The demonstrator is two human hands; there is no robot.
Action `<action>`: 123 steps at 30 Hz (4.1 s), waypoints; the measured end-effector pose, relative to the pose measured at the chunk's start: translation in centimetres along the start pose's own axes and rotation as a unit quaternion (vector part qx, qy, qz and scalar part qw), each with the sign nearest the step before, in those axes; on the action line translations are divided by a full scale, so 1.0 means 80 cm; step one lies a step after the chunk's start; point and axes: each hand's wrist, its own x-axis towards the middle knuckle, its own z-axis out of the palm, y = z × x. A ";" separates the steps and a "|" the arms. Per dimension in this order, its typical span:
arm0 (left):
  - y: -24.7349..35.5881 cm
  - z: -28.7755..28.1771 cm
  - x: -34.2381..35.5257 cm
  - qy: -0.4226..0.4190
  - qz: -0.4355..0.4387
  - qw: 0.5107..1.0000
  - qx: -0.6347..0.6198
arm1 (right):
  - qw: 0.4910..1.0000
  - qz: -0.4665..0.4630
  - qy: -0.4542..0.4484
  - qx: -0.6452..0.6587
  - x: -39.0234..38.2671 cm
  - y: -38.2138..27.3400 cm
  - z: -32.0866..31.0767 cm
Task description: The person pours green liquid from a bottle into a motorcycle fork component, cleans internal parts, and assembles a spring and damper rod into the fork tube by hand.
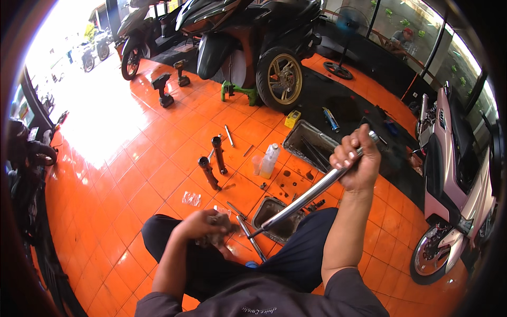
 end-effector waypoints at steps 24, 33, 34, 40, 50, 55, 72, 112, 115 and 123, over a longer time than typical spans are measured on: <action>0.148 0.143 0.026 0.092 0.328 0.895 -0.290 | 0.993 0.068 -0.076 -0.051 -0.066 0.087 0.057; 0.169 0.029 0.030 0.160 0.357 0.749 -0.535 | 0.784 -0.236 -0.105 -0.564 -0.096 0.143 0.010; 0.174 0.007 0.033 0.136 0.402 0.691 -0.584 | 0.762 -0.197 -0.127 -0.603 -0.119 0.159 -0.008; 0.203 -0.036 0.015 0.202 0.414 0.607 -0.648 | 0.796 0.094 -0.068 -0.595 -0.126 0.199 0.036; 0.172 -0.170 -0.028 0.339 0.488 0.573 -0.564 | 0.875 0.305 -0.207 -0.314 -0.191 0.221 -0.049; 0.128 -0.154 -0.032 0.197 0.461 0.674 -0.543 | 0.904 0.193 -0.079 -0.373 -0.174 0.226 -0.039; 0.169 0.000 -0.008 0.278 0.394 0.785 -0.389 | 0.748 0.054 -0.121 -0.650 -0.106 0.214 0.057; -0.081 -0.160 0.139 -0.120 -0.280 0.917 0.259 | 0.969 -0.064 -0.067 -0.230 0.164 0.341 0.218; -0.072 -0.107 0.160 -0.256 -0.263 0.892 0.264 | 0.962 -0.067 -0.065 -0.255 0.177 0.352 0.215; -0.087 -0.140 0.193 -0.031 -0.226 0.959 0.167 | 0.955 -0.052 -0.079 -0.281 0.192 0.386 0.192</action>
